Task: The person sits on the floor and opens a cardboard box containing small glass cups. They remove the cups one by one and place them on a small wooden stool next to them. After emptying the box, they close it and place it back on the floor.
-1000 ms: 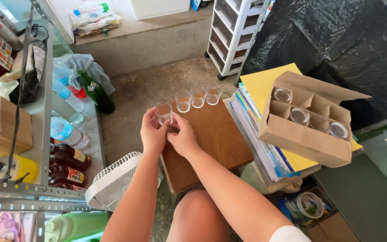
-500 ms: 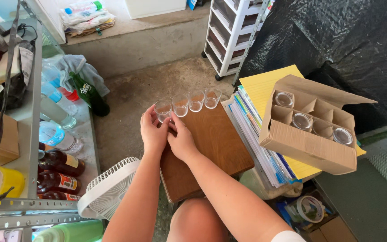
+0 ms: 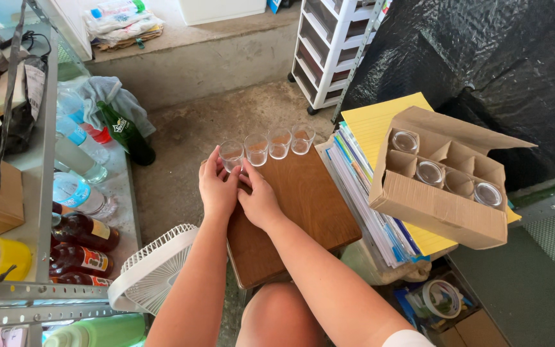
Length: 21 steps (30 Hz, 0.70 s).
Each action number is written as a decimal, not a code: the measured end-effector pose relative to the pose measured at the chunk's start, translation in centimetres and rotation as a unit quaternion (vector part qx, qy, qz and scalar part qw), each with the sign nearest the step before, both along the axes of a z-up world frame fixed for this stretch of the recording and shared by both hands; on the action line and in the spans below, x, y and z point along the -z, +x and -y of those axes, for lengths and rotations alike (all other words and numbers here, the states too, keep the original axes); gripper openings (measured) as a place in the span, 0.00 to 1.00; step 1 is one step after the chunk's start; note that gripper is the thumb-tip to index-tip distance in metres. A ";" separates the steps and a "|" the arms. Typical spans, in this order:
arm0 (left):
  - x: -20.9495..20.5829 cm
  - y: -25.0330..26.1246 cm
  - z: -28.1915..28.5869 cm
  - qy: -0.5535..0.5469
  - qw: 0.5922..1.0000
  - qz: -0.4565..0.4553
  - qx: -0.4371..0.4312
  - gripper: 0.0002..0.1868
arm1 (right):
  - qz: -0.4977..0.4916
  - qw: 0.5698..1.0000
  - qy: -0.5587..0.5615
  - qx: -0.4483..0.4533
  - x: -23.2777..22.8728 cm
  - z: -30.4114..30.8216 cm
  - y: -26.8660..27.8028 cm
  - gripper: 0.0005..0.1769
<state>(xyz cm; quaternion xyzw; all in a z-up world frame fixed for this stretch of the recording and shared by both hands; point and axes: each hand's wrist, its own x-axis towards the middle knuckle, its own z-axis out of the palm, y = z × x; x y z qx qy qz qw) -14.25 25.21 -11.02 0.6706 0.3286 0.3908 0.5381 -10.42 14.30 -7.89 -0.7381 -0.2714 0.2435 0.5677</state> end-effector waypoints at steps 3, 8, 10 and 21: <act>0.0 0.0 0.1 0.003 1.000 -0.003 0.001 0.37 | 0.003 1.000 0.006 -0.003 -0.1 0.1 0.0 0.44; 0.5 0.2 -0.1 0.002 1.000 -0.007 -0.001 0.38 | -0.002 1.000 0.007 -0.006 -0.1 0.2 0.0 0.44; 0.7 0.2 -0.2 0.005 1.000 -0.009 -0.002 0.38 | 0.004 1.000 0.006 -0.008 0.1 0.2 0.0 0.44; 1.2 0.5 -0.5 0.015 1.000 -0.015 -0.003 0.38 | 0.009 1.000 0.002 -0.013 0.7 0.0 0.3 0.45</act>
